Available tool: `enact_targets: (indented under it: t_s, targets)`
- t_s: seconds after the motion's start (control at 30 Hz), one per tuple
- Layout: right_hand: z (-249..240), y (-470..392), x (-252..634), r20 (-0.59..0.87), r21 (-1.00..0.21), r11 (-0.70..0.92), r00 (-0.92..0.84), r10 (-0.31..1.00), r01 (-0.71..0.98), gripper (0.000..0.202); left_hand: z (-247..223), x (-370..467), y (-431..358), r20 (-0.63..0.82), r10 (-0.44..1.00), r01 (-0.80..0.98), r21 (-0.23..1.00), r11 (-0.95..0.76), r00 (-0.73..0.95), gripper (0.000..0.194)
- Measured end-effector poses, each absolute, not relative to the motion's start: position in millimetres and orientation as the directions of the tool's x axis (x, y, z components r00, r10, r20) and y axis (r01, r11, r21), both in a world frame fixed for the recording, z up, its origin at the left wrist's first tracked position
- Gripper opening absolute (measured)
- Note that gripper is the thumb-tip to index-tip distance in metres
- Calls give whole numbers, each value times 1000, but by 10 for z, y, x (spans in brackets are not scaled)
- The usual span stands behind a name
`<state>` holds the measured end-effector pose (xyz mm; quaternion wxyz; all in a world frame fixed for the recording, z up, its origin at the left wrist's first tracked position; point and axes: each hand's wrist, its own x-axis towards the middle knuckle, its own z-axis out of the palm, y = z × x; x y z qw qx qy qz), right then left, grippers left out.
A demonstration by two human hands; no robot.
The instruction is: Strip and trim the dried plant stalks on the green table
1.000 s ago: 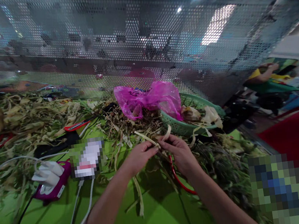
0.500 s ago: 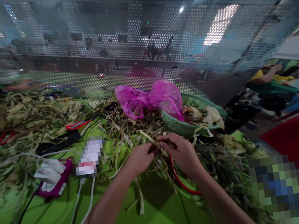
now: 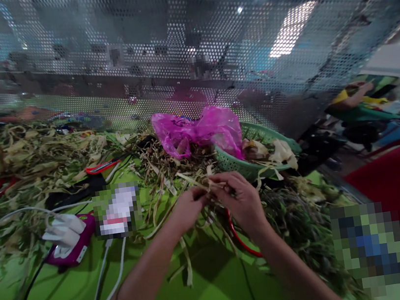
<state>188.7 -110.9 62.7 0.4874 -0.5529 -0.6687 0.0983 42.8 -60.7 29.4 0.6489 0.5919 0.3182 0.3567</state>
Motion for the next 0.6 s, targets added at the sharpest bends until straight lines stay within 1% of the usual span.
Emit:
enact_targets:
  t_s: [0.03, 0.1, 0.17, 0.23, 0.27, 0.33, 0.4, 0.47, 0.53, 0.6]
  targets:
    - [645, -1115, 1895, 542, -671, 349, 112, 833, 654, 14, 318, 419, -597, -29, 864, -147, 982, 119, 503, 21]
    - [657, -1117, 1916, 488, -705, 308, 123, 864, 639, 16, 357, 388, -580, -111, 881, -276, 925, 260, 460, 25]
    - [629, -1101, 1936, 390, -777, 275, 91, 916, 566, 16, 379, 351, -571, -146, 860, -387, 847, 364, 489, 30]
    - [580, -1072, 1957, 320, -829, 236, 84, 944, 507, 16, 389, 321, -570, -153, 829, -428, 798, 425, 538, 34]
    - [558, -1058, 1969, 318, -831, 225, 101, 943, 510, 15, 392, 311, -571, -160, 823, -423, 795, 435, 545, 35]
    - [541, -1042, 1992, 402, -768, 242, 152, 903, 593, 13, 394, 301, -574, -193, 834, -402, 805, 436, 518, 35]
    - [564, -1051, 2003, 559, -639, 284, 178, 809, 715, 11, 394, 304, -575, -245, 859, -403, 803, 440, 450, 35]
    - [612, -1084, 1986, 683, -515, 310, 165, 711, 799, 15, 393, 314, -570, -297, 865, -426, 776, 465, 404, 37]
    - [649, -1123, 1938, 706, -469, 352, 104, 700, 810, 10, 392, 328, -562, -325, 865, -445, 756, 481, 382, 39]
    - [650, -1149, 1874, 657, -481, 415, 3, 754, 772, 4, 390, 340, -553, -318, 870, -458, 752, 473, 377, 38]
